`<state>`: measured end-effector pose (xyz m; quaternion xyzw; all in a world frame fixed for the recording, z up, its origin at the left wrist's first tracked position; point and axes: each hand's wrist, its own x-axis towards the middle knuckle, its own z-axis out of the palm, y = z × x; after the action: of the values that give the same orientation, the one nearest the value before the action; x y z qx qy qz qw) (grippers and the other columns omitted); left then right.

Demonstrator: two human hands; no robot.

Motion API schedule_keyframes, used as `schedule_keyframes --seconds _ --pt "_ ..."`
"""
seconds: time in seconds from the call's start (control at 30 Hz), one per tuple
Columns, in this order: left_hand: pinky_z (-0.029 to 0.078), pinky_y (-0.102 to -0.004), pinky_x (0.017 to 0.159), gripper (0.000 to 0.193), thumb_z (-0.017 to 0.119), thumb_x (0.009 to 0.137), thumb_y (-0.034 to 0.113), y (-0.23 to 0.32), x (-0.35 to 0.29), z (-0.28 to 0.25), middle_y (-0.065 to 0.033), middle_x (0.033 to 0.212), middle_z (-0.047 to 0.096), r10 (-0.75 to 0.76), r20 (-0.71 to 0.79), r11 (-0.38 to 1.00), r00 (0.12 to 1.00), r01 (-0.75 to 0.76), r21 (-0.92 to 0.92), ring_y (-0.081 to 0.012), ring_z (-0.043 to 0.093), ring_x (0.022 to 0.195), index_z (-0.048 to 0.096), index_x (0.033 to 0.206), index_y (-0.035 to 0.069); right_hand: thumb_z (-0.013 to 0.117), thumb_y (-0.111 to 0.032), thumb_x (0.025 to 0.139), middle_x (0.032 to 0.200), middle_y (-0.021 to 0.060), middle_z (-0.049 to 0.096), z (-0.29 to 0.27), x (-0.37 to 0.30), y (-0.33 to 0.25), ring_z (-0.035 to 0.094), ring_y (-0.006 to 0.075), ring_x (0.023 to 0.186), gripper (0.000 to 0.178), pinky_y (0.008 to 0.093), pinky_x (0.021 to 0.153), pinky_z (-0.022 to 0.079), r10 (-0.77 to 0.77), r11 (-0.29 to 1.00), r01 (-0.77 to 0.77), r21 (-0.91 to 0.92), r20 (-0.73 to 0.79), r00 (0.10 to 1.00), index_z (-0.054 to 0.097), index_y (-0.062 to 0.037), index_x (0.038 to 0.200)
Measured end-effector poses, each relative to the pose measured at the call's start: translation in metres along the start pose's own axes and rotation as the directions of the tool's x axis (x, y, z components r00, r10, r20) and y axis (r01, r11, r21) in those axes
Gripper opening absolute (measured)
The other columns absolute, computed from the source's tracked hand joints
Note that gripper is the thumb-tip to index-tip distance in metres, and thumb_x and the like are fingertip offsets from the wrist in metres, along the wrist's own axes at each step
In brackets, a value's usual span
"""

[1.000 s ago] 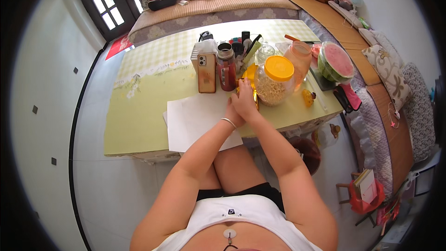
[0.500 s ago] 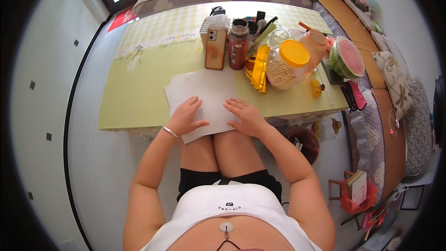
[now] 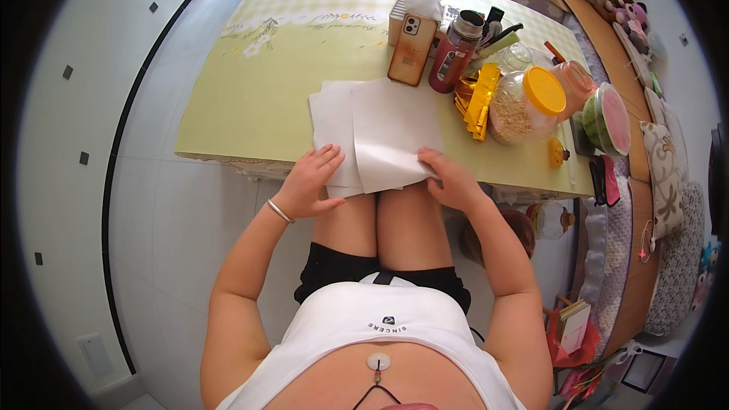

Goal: The person sits on the floor and folds multiple sheets of yellow paper into small, triangular packets. They repeatedly pick up a sheet, fold it in half, fold the corners to form a triangle, and then fold the bottom up to seal the packet. The finished packets are placed on the table.

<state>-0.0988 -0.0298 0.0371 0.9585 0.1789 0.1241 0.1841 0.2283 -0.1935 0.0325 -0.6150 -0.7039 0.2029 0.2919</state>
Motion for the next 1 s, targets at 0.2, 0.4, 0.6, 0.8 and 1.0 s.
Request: schedule_keyframes --seconds 0.2,0.4,0.6,0.8,1.0 --pt "0.032 -0.0540 0.117 0.072 0.077 0.078 0.016 0.023 0.034 -0.001 -0.0166 0.151 0.048 0.006 -0.247 0.999 0.969 -0.015 -0.036 -0.0342 0.043 0.143 0.050 0.144 0.008 0.064 0.006 0.080 0.119 0.0128 0.071 0.013 0.023 -0.008 0.066 0.0309 0.116 0.034 0.0398 0.099 0.053 -0.188 0.971 0.158 -0.180 -0.161 0.969 0.066 -0.0057 0.111" --pt "0.041 -0.0527 0.111 0.020 0.070 0.081 0.000 -0.016 0.017 0.018 -0.0080 0.115 0.074 -0.104 -0.309 0.949 0.945 0.002 -0.315 -0.0326 0.064 0.121 0.072 0.098 0.009 0.064 0.007 0.075 0.118 0.0107 0.072 0.022 0.041 -0.029 0.065 0.0306 0.116 0.035 0.0391 0.097 0.054 -0.274 0.962 0.268 -0.059 -0.172 0.946 0.069 -0.0058 0.108" --pt "0.041 -0.0508 0.112 0.024 0.072 0.078 0.002 -0.008 -0.003 0.005 -0.0094 0.124 0.071 -0.035 -0.330 0.962 0.943 -0.058 -0.268 -0.0322 0.058 0.129 0.072 0.101 0.008 0.063 0.012 0.077 0.130 0.0089 0.068 0.031 0.032 0.005 0.050 0.0336 0.137 0.034 0.0424 0.113 0.041 -0.069 0.984 0.081 0.161 -0.074 0.995 0.071 -0.0060 0.106" --pt "0.044 -0.0450 0.108 0.038 0.073 0.078 0.006 -0.021 0.011 0.009 -0.0103 0.126 0.070 -0.051 -0.296 0.956 0.954 -0.039 -0.291 -0.0326 0.057 0.128 0.072 0.116 0.008 0.067 0.008 0.084 0.135 0.0065 0.066 0.031 0.048 0.024 0.042 0.0325 0.144 0.025 0.0390 0.116 0.036 0.023 0.938 -0.002 0.346 -0.055 0.998 0.071 -0.0044 0.106" --pt "0.047 -0.0433 0.089 0.014 0.076 0.082 0.013 -0.039 0.024 0.036 -0.0110 0.090 0.069 -0.525 -0.439 0.816 0.729 0.284 -0.503 -0.0309 0.059 0.095 0.070 0.081 0.001 0.072 -0.024 0.089 0.087 0.0137 0.065 0.035 0.082 0.012 0.061 0.0298 0.090 0.023 0.0390 0.076 0.048 0.341 0.914 -0.260 0.311 -0.245 0.908 0.071 -0.0011 0.090"
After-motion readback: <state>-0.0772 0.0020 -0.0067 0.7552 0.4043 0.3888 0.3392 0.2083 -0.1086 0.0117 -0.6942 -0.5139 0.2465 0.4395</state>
